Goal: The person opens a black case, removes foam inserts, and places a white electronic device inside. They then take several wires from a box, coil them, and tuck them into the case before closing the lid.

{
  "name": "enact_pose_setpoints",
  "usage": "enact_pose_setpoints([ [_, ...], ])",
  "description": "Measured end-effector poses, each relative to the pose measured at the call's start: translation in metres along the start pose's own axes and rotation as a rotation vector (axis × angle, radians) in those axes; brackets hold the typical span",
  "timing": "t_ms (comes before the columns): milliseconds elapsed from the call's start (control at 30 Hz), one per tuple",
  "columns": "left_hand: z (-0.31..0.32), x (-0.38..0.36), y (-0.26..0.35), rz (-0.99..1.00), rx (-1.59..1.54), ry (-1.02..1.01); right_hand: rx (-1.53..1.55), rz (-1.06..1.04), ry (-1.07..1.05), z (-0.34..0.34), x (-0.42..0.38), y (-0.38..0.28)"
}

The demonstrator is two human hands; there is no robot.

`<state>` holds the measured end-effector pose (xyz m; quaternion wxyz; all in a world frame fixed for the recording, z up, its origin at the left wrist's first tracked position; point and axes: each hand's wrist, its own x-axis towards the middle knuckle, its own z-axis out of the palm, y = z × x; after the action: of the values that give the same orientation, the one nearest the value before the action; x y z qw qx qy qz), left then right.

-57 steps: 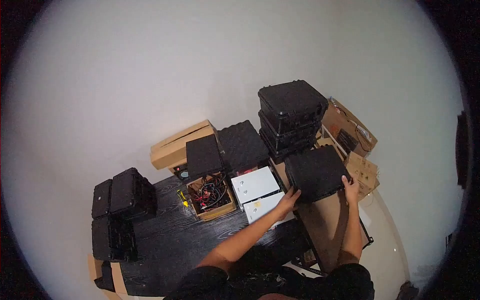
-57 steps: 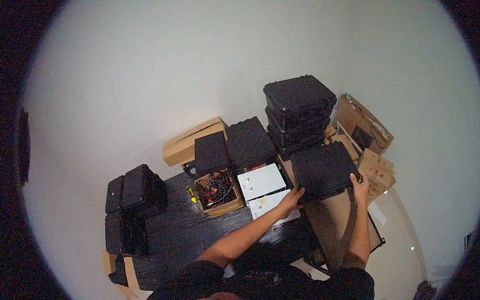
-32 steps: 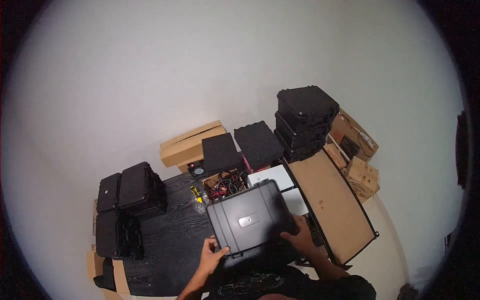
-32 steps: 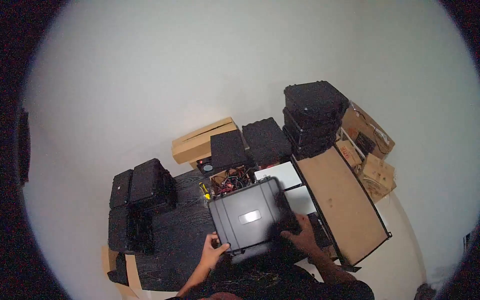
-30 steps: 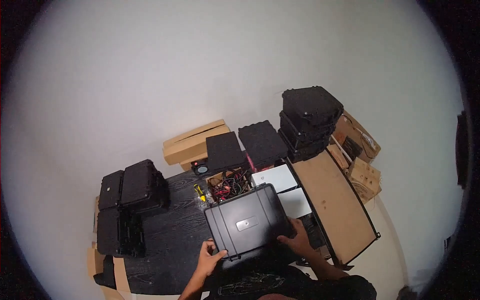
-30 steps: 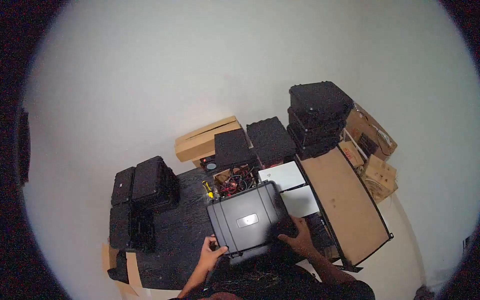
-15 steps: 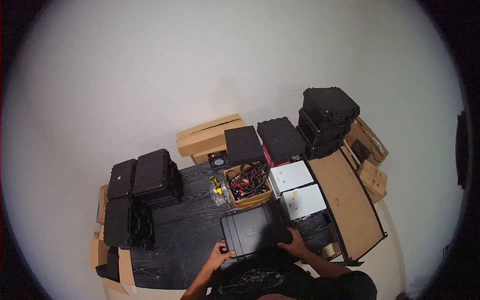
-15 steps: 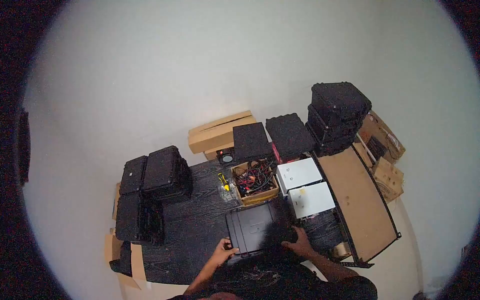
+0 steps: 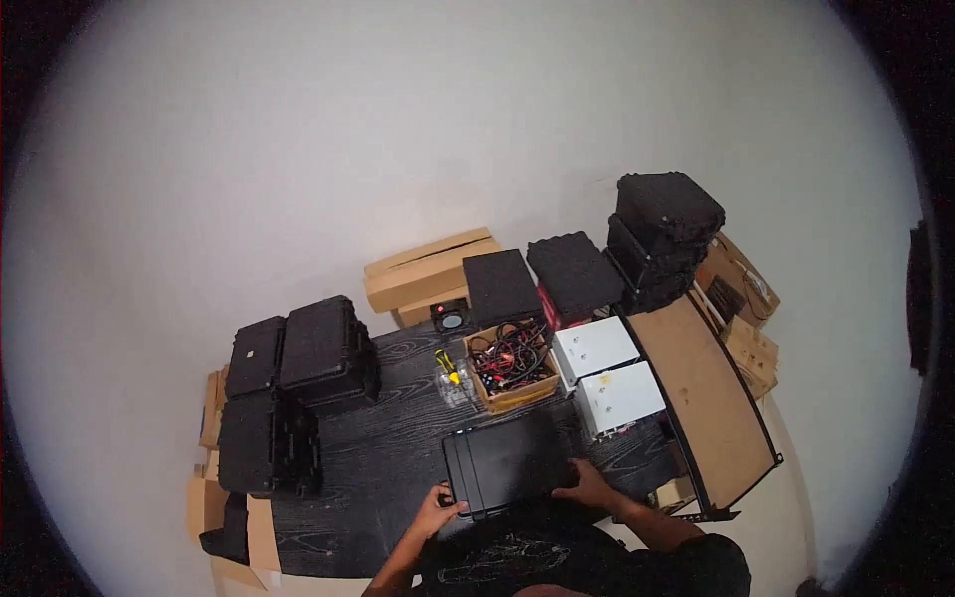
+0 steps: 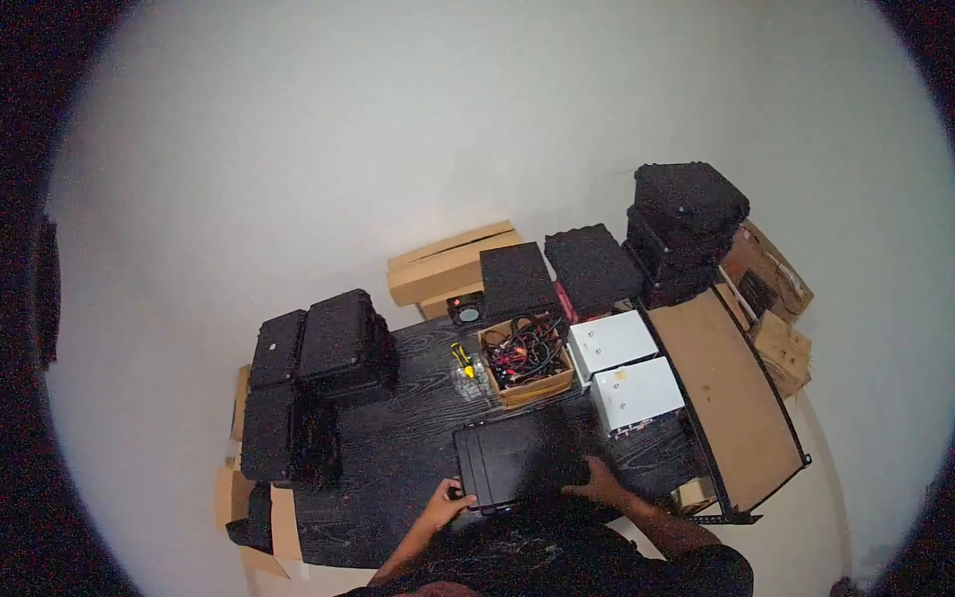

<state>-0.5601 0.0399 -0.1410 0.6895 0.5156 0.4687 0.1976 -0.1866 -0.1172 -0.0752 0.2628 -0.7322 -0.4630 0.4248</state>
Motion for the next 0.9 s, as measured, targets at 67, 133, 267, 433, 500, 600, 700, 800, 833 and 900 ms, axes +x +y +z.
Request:
enact_pose_setpoints([
  [67, -0.015, -0.02, 0.011, -0.011, 0.025, 0.064, -0.011, -0.015, -0.053, 0.013, 0.005, -0.014],
  [133, -0.037, -0.032, 0.001, 0.01, 0.041, 0.126, -0.085, -0.02, -0.059, 0.043, 0.025, -0.003],
  [267, -0.081, -0.049, -0.024, 0.022, 0.068, 0.261, -0.093, -0.139, -0.102, 0.087, 0.054, -0.009],
  [433, -0.108, -0.069, -0.007, 0.056, 0.099, 0.386, -0.077, -0.129, -0.128, 0.123, 0.073, -0.036],
  [500, -0.115, -0.07, -0.011, 0.081, 0.132, 0.414, 0.0, -0.025, -0.185, 0.123, 0.069, -0.05],
  [600, -0.117, -0.075, -0.02, 0.099, 0.269, 0.461, 0.28, 0.265, -0.303, 0.117, 0.052, -0.087],
  [700, -0.117, -0.07, -0.031, 0.045, 0.298, 0.461, 0.561, 0.53, -0.424, 0.123, 0.051, -0.084],
  [800, -0.115, -0.062, -0.057, -0.1, 0.025, 0.384, 0.871, 0.555, -0.46, 0.149, 0.059, -0.055],
  [833, -0.098, -0.078, -0.016, -0.114, -0.091, 0.368, 0.983, 0.528, -0.457, 0.154, 0.06, -0.048],
  [900, -0.088, -0.085, 0.003, -0.141, -0.268, 0.335, 1.049, 0.456, -0.564, 0.152, 0.056, -0.051],
])
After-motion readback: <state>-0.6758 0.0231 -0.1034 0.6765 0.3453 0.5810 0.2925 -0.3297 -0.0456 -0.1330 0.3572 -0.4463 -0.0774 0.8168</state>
